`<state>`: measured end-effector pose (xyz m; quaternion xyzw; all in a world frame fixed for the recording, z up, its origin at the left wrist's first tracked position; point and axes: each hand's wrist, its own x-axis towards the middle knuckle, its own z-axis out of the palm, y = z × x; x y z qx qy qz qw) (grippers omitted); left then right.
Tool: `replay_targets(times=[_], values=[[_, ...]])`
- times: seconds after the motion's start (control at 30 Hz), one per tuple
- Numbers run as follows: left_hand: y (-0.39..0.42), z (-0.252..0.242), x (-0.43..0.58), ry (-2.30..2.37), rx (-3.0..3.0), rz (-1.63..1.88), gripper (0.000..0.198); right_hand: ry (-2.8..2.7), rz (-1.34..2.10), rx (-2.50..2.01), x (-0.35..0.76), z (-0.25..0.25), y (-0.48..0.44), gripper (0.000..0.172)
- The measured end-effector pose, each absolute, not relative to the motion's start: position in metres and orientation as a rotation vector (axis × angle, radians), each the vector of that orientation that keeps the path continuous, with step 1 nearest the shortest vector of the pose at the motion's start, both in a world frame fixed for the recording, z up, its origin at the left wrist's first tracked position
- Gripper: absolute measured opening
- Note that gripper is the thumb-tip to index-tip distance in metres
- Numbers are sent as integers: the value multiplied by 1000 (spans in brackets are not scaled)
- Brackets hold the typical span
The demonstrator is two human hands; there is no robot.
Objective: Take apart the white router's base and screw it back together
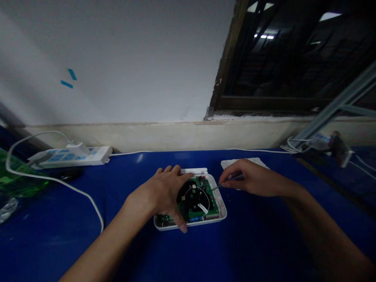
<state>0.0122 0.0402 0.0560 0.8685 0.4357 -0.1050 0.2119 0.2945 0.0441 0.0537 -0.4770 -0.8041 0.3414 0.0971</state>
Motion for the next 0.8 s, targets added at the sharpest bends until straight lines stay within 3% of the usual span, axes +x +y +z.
replay_targets(times=[0.27,0.47,0.8], values=[[39,58,14,1223,2403,-322,125,-2413,950,-1503,286,59,46,21],[41,54,13,1218,2400,-315,126,-2377,1238,-1496,287,65,53,28],[42,50,12,1213,2410,-335,129,-2244,1349,-1524,293,64,54,29]])
